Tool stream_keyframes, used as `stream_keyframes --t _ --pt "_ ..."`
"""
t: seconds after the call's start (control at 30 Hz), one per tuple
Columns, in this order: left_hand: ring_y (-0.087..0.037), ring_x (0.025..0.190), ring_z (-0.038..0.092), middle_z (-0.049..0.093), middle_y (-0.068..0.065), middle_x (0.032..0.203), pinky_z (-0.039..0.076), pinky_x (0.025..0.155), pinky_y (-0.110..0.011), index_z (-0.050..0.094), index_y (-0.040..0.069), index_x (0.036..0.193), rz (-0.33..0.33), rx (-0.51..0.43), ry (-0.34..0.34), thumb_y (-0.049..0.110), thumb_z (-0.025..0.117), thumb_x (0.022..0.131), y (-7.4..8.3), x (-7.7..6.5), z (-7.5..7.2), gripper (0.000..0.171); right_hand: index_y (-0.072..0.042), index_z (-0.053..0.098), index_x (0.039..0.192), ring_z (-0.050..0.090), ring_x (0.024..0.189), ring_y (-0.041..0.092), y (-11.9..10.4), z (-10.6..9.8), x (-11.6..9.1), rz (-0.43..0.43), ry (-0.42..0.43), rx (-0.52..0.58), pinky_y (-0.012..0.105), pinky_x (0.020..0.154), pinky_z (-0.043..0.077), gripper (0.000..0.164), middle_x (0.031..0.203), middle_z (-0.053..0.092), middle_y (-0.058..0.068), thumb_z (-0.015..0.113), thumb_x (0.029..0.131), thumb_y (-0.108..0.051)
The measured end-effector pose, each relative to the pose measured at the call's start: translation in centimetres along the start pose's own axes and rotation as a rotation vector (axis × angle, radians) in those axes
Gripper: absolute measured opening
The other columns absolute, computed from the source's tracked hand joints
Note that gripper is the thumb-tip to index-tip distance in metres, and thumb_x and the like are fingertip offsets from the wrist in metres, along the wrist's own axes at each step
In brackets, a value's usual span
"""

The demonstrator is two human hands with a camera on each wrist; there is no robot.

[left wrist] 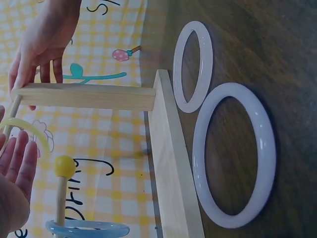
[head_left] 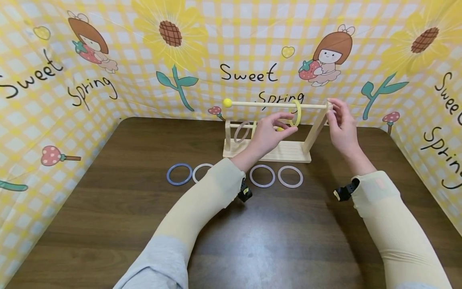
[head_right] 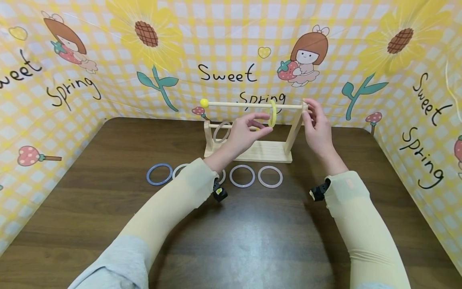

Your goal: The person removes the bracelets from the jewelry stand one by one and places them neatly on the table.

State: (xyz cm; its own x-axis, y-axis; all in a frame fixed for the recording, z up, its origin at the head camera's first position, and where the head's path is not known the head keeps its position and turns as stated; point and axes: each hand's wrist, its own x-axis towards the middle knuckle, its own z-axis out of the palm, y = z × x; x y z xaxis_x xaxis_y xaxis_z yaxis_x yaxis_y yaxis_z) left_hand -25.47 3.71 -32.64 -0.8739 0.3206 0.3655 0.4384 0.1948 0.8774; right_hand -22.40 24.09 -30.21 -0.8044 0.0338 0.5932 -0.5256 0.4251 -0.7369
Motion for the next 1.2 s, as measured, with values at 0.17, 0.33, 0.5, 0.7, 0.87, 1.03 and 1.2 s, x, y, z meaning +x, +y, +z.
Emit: stream_keyframes --t 0.17,0.33,0.5,0.7,0.87,1.03,1.2 --pt "-0.007 0.086 0.065 0.066 0.002 0.119 0.053 0.069 -0.022 0.067 0.008 0.119 -0.033 -0.032 -0.013 0.021 0.077 0.086 -0.1 0.5 0.3 0.037 0.013 0.045 0.129 0.053 0.091 -0.001 -0.1 0.0 0.0 -0.008 -0.002 -0.013 0.015 0.077 0.041 0.030 0.126 0.054 0.034 0.045 0.100 0.003" --pt "-0.009 0.079 0.068 0.069 0.002 0.114 0.055 0.066 -0.024 0.067 0.009 0.120 -0.085 -0.093 -0.021 0.020 0.077 0.086 -0.2 1.0 0.8 0.037 0.012 0.045 0.129 0.053 0.091 -0.001 -0.1 0.1 0.1 -0.005 -0.001 -0.008 0.015 0.077 0.041 0.031 0.126 0.053 0.035 0.045 0.100 0.002" --pt "-0.013 0.070 0.068 0.071 0.000 0.108 0.056 0.061 -0.030 0.067 0.006 0.118 -0.126 -0.187 -0.024 0.015 0.076 0.087 -0.3 1.2 1.3 0.034 0.009 0.045 0.131 0.053 0.091 0.000 0.2 0.1 0.1 -0.004 0.002 0.006 0.015 0.076 0.041 0.032 0.124 0.053 0.036 0.046 0.100 0.001" --pt "-0.015 0.070 0.068 0.072 -0.006 0.100 0.057 0.062 -0.033 0.068 0.003 0.112 -0.094 -0.186 0.010 0.011 0.074 0.088 -0.4 1.1 1.2 0.027 0.012 0.045 0.129 0.054 0.088 0.001 0.0 0.1 0.0 -0.012 0.002 0.003 0.016 0.076 0.041 0.030 0.123 0.055 0.031 0.044 0.100 0.003" --pt "-0.013 0.077 0.066 0.072 -0.009 0.097 0.053 0.064 -0.023 0.069 0.001 0.111 -0.012 -0.085 0.042 0.010 0.073 0.088 -0.6 0.9 0.5 0.025 0.013 0.044 0.128 0.054 0.086 0.002 0.1 0.2 0.1 -0.020 0.006 -0.002 0.016 0.075 0.042 0.030 0.121 0.056 0.024 0.044 0.100 0.004" --pt "-0.010 0.081 0.067 0.073 -0.008 0.095 0.052 0.064 -0.019 0.072 0.001 0.106 0.070 0.020 0.090 0.011 0.074 0.087 -0.9 0.6 -0.2 0.021 0.012 0.045 0.129 0.053 0.087 0.002 0.1 0.1 0.1 -0.016 0.003 0.005 0.016 0.075 0.041 0.030 0.122 0.055 0.031 0.044 0.100 0.003" --pt "-0.012 0.085 0.068 0.073 -0.011 0.096 0.053 0.072 -0.018 0.071 -0.001 0.106 0.089 0.019 0.110 0.009 0.074 0.087 -1.3 0.4 -0.8 0.021 0.009 0.046 0.130 0.053 0.088 0.001 0.4 0.0 0.0 -0.011 0.005 0.015 0.015 0.075 0.040 0.031 0.125 0.052 0.036 0.045 0.100 0.002"
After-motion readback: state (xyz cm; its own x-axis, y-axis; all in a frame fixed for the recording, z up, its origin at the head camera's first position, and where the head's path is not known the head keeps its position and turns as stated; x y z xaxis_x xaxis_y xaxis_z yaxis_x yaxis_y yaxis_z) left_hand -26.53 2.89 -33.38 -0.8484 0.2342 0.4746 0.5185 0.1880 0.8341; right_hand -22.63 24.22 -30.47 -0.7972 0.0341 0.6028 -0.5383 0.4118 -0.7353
